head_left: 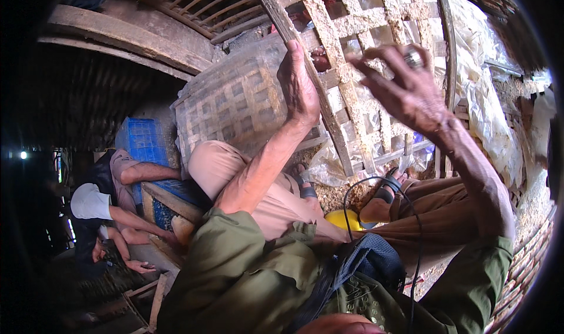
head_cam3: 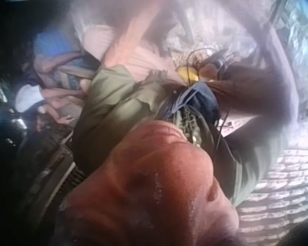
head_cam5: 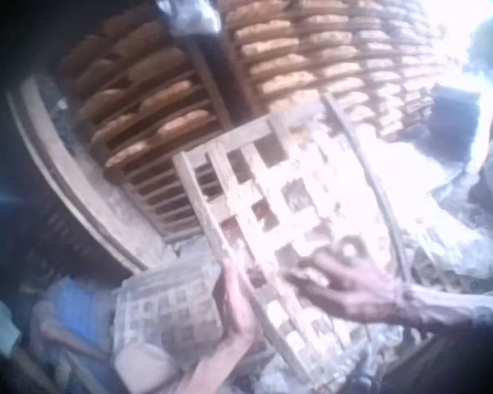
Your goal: The person scoops granular material from a plastic bag and spreads it into a square wooden lattice tray. The person repeats this process with multiple trays, placing filled trays aside.
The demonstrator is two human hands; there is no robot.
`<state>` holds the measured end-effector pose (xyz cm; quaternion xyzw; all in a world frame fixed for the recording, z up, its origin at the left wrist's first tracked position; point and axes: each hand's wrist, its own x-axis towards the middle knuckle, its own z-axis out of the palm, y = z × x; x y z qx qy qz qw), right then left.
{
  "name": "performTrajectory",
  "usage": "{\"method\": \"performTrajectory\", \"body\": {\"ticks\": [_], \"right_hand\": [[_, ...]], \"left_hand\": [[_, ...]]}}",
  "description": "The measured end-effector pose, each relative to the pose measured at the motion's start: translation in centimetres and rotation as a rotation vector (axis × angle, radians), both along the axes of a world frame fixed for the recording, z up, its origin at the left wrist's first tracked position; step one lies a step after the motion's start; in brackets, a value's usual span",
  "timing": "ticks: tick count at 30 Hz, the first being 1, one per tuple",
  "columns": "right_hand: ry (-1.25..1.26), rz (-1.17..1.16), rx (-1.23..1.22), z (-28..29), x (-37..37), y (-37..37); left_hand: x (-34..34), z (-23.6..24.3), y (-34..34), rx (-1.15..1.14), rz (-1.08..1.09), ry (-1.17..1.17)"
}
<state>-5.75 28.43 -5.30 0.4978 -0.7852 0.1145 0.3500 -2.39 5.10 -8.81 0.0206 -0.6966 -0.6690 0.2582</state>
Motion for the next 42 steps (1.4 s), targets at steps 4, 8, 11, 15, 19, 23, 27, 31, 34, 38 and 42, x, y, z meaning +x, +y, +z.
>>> {"method": "performTrajectory", "body": {"ticks": [4, 8, 11, 15, 19, 23, 27, 31, 34, 38, 42], "right_hand": [[-0.294, -0.024, 0.016, -0.5, 2.0, -2.2], [-0.302, 0.054, 0.029, -1.6, 1.7, -2.3], [-0.241, 0.089, 0.005, -2.2, 2.0, -2.3], [-0.187, 0.082, 0.051, -3.3, 2.0, -2.2], [-0.258, 0.149, 0.074, -2.9, 2.3, -2.0], [-0.275, 0.182, 0.112, -3.7, 2.4, -2.0], [-0.281, 0.225, 0.105, -4.3, 2.6, -2.2], [-0.231, 0.175, 0.013, -4.5, 2.1, -2.6], [-0.292, 0.211, 0.041, -4.0, 2.8, -2.8], [-0.317, 0.063, 0.047, -4.5, 1.7, -2.4], [-0.342, 0.06, 0.043, -0.8, 0.8, -2.0]], "left_hand": [[0.8, 1.8, 2.7, 0.329, -0.087, -0.051], [1.4, 1.2, 2.3, 0.308, -0.184, -0.106], [1.9, 1.3, 2.8, 0.375, -0.214, -0.149], [2.0, 1.4, 2.5, 0.206, -0.161, -0.116], [1.6, 1.3, 2.5, 0.271, -0.134, -0.125], [1.1, 0.6, 2.1, 0.336, -0.142, -0.133], [0.9, 0.6, 1.8, 0.381, -0.135, -0.116], [0.5, 0.7, 1.4, 0.362, -0.106, -0.117], [0.6, 0.8, 1.4, 0.393, -0.113, -0.101], [0.7, 0.9, 1.5, 0.35, -0.134, -0.096], [0.9, 1.0, 2.0, 0.257, -0.125, -0.108]]}}
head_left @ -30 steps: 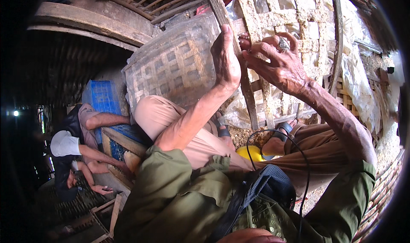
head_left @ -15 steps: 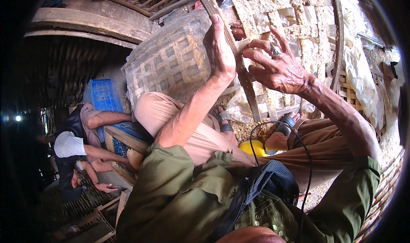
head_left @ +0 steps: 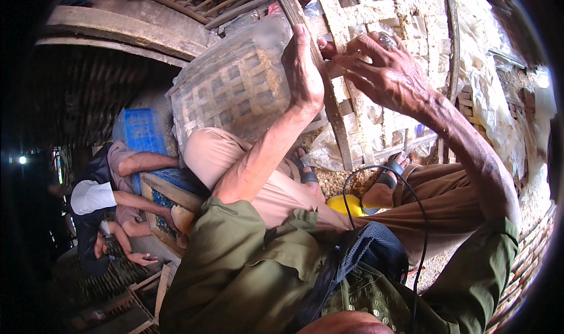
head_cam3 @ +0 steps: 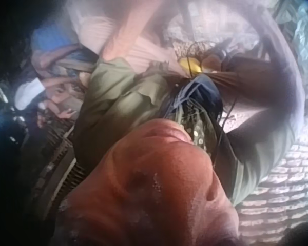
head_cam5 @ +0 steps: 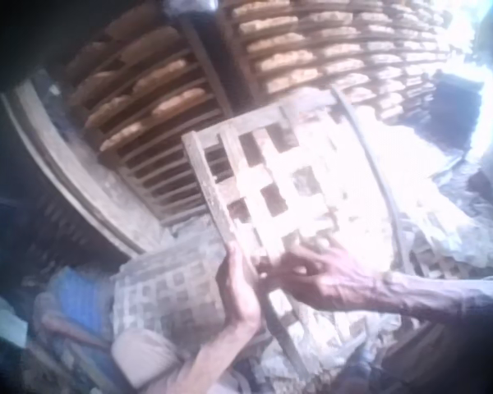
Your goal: The person scoops granular material from a plastic bag and spreads it into a square wooden lattice tray. The person repeats this process with multiple trays, placing filled trays aside.
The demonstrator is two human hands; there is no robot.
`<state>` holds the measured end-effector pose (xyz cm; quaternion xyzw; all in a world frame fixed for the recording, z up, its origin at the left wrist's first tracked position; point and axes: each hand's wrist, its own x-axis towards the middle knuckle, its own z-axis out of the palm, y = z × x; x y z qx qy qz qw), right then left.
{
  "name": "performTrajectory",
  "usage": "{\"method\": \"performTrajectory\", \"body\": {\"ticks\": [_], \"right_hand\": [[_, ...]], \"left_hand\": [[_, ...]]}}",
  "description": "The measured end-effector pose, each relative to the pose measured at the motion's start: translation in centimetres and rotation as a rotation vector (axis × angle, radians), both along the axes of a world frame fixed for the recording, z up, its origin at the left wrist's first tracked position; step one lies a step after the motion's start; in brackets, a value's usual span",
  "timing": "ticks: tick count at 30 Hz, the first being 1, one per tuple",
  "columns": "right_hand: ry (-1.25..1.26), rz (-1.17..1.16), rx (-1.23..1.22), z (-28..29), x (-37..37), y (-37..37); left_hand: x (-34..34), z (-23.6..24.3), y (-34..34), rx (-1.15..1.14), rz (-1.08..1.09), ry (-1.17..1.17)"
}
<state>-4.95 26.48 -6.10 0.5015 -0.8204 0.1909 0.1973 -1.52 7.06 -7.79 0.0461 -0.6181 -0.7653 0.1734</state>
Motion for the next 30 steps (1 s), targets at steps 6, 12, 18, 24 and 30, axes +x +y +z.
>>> {"method": "performTrajectory", "body": {"ticks": [6, 12, 18, 24, 30], "right_hand": [[0.728, -0.563, -0.327, 3.0, -8.2, 5.3], [-0.752, -0.677, -0.513, 4.7, -7.2, 10.5], [-0.721, -0.727, -0.856, 3.6, -10.5, 14.9], [-0.47, -0.64, -0.764, 7.0, -7.9, 13.7], [-0.566, -0.777, -0.776, 7.0, -8.6, 14.4]], "left_hand": [[-0.3, -1.1, -0.6, 0.068, -0.006, 0.005], [0.0, -1.6, -1.1, 0.185, -0.062, 0.013], [-1.8, -1.9, -2.7, -0.407, -0.253, 0.009], [-1.3, -2.2, -1.7, -0.388, -0.524, -0.047], [-0.5, -2.7, -1.3, -0.686, -0.474, -0.128]]}}
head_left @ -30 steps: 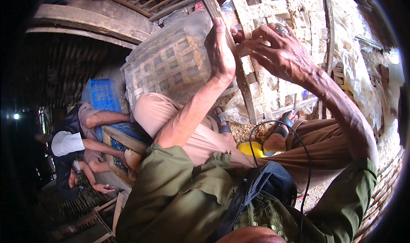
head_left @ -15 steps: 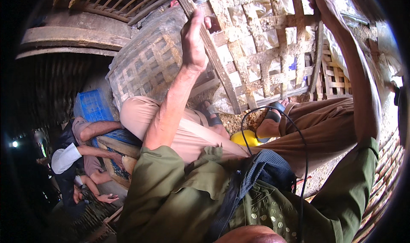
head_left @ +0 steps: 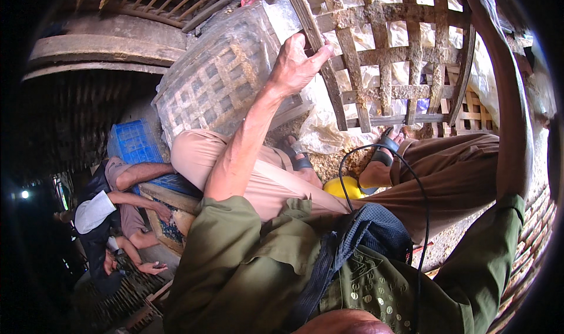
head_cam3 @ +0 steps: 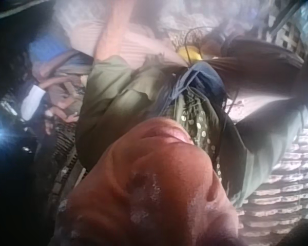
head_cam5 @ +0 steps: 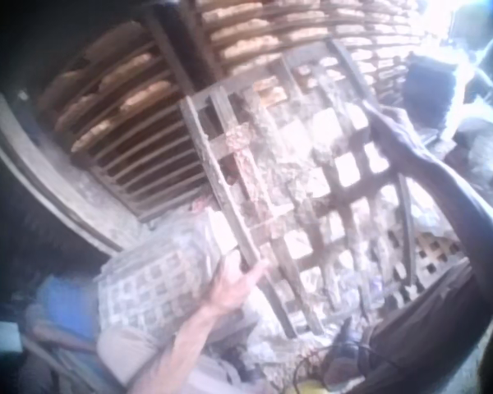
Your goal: The person scoops granular material from a plastic bag and spreads it into a square wooden lattice tray. The person repeats this process with multiple trays, placing filled trays aside.
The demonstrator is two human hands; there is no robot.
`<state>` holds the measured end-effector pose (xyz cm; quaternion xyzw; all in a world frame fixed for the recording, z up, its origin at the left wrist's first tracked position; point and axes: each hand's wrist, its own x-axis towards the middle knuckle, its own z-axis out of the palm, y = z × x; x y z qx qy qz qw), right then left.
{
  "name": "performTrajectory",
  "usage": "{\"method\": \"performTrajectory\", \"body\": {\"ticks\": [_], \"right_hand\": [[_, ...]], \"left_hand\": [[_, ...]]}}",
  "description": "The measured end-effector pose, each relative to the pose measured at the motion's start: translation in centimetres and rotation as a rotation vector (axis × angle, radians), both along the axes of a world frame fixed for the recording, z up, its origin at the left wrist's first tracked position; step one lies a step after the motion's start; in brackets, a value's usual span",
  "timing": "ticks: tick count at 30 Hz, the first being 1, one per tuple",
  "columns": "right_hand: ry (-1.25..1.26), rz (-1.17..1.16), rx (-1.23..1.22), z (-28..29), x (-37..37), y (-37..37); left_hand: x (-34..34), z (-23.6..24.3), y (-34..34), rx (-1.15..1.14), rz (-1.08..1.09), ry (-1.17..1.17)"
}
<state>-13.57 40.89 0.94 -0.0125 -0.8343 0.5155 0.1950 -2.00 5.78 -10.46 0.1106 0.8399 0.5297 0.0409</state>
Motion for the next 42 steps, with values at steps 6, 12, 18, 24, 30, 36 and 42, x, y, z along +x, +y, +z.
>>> {"method": "performTrajectory", "body": {"ticks": [6, 12, 18, 24, 30, 36, 42], "right_hand": [[-0.024, 0.049, -0.001, 0.5, 0.3, 0.3], [-0.038, 0.051, 0.04, 1.9, 2.8, -2.6], [0.031, 0.046, 0.119, 2.2, 3.7, -3.2], [0.038, 0.036, 0.105, 1.9, 4.7, -3.8], [-0.059, -0.032, -0.012, 0.3, 1.5, -0.3], [-0.13, -0.132, -0.247, -0.2, -1.1, 3.7], [-0.058, 0.008, -0.243, -0.6, 0.0, 2.9]], "left_hand": [[-0.1, 0.2, 1.1, 0.117, 0.261, 0.113], [-0.3, -0.8, 1.1, -0.035, 0.426, 0.093], [-0.6, -2.1, 0.0, 0.141, 0.172, -0.023], [-1.3, -3.3, 0.7, -0.528, 0.476, 0.295], [0.4, -0.1, 1.5, 0.367, 0.251, 0.012], [-0.1, -0.5, 0.5, 0.402, -0.06, 0.039], [-0.4, -2.8, -0.5, -0.313, 0.189, 0.29]]}}
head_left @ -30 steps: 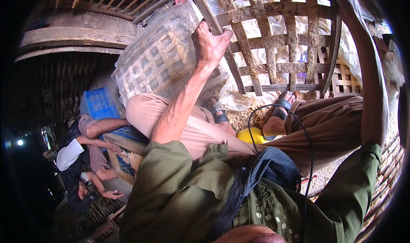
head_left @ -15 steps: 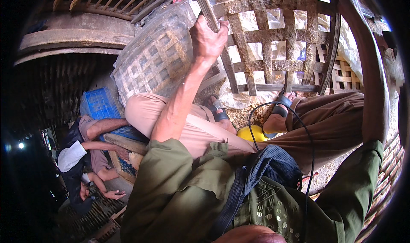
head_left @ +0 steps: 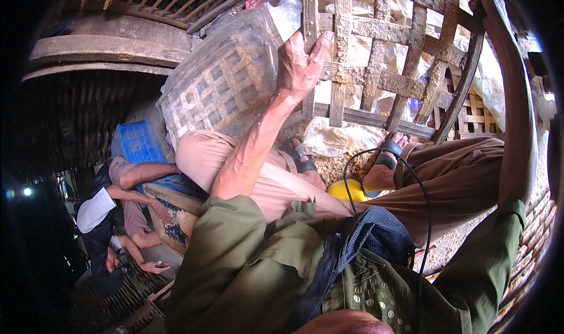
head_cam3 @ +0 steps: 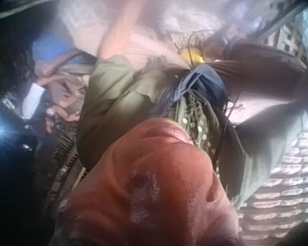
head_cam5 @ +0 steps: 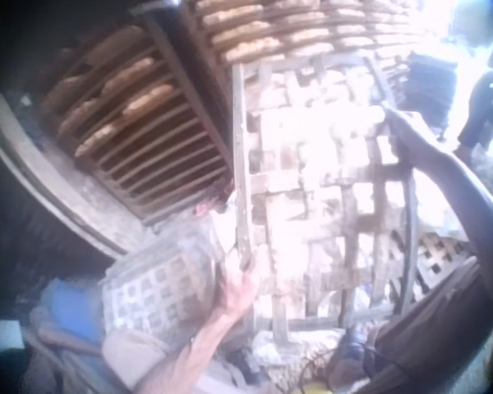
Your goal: The person scoops granular material from a plastic bag and spreads it into a square wooden lattice tray. The person repeats this process with multiple trays, placing filled trays aside.
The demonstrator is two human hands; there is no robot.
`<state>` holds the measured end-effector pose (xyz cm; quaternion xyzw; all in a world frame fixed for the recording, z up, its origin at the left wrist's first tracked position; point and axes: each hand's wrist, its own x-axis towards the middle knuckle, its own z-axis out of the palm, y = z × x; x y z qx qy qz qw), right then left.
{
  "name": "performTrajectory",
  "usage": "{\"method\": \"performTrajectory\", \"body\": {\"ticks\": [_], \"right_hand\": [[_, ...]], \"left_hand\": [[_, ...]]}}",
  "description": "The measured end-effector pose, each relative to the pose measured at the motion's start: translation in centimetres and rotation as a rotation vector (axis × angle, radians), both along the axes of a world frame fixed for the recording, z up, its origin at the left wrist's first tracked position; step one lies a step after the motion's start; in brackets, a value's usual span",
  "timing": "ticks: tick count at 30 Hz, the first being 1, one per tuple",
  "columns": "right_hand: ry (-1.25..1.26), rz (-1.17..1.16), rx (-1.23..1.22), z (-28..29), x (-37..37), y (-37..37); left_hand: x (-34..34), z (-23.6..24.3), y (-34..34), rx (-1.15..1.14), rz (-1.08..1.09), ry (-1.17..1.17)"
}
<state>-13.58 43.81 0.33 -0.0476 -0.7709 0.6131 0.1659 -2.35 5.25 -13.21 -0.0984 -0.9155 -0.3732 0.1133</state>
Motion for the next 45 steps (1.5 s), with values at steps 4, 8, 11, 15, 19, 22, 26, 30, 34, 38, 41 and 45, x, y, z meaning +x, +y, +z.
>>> {"method": "performTrajectory", "body": {"ticks": [4, 8, 11, 15, 19, 22, 26, 30, 34, 38, 41, 45], "right_hand": [[-0.044, -0.032, 0.003, 0.4, 0.1, -0.7], [-0.037, -0.009, 0.034, 0.3, -0.2, 0.1], [-0.033, -0.018, 0.042, 0.7, 0.1, -0.3], [-0.028, 0.004, 0.027, 0.9, 0.0, -0.4], [-0.064, 0.015, -0.03, 0.3, -0.5, 0.6], [-0.1, 0.04, -0.097, -0.2, -1.1, 1.7], [-0.128, 0.109, -0.086, -0.9, -2.0, 2.7], [-0.013, 0.039, -0.039, -0.5, -0.2, 1.4], [-0.033, -0.088, -0.082, 1.9, 1.3, -0.9], [-0.036, -0.059, 0.003, 1.6, 0.7, 1.0], [-0.052, -0.096, 0.047, 2.1, 1.4, 0.4], [0.002, -0.046, -0.005, -0.2, -0.4, -2.1]], "left_hand": [[-0.4, 1.0, -0.6, 0.759, -0.146, -0.309], [0.1, 2.9, -0.7, 0.968, -0.154, -0.592], [-0.2, 3.5, -1.5, 1.366, -0.375, -0.808], [-0.7, 2.6, -2.4, 1.388, -0.448, -0.858], [-0.1, 2.8, -2.4, 1.379, -0.546, -0.916], [0.1, 1.7, -2.9, 1.406, -0.681, -0.959], [0.6, 0.0, -2.9, 1.396, -0.895, -0.918], [1.4, 2.0, -1.6, 1.252, -0.629, -0.793], [0.4, 3.2, -1.1, 0.904, -0.376, -0.732], [0.2, 3.4, -0.1, 0.635, -0.289, -0.577], [-0.1, 2.0, 0.8, 0.579, -0.201, -0.438], [1.2, 1.1, 0.3, -0.066, 0.164, 0.062]]}}
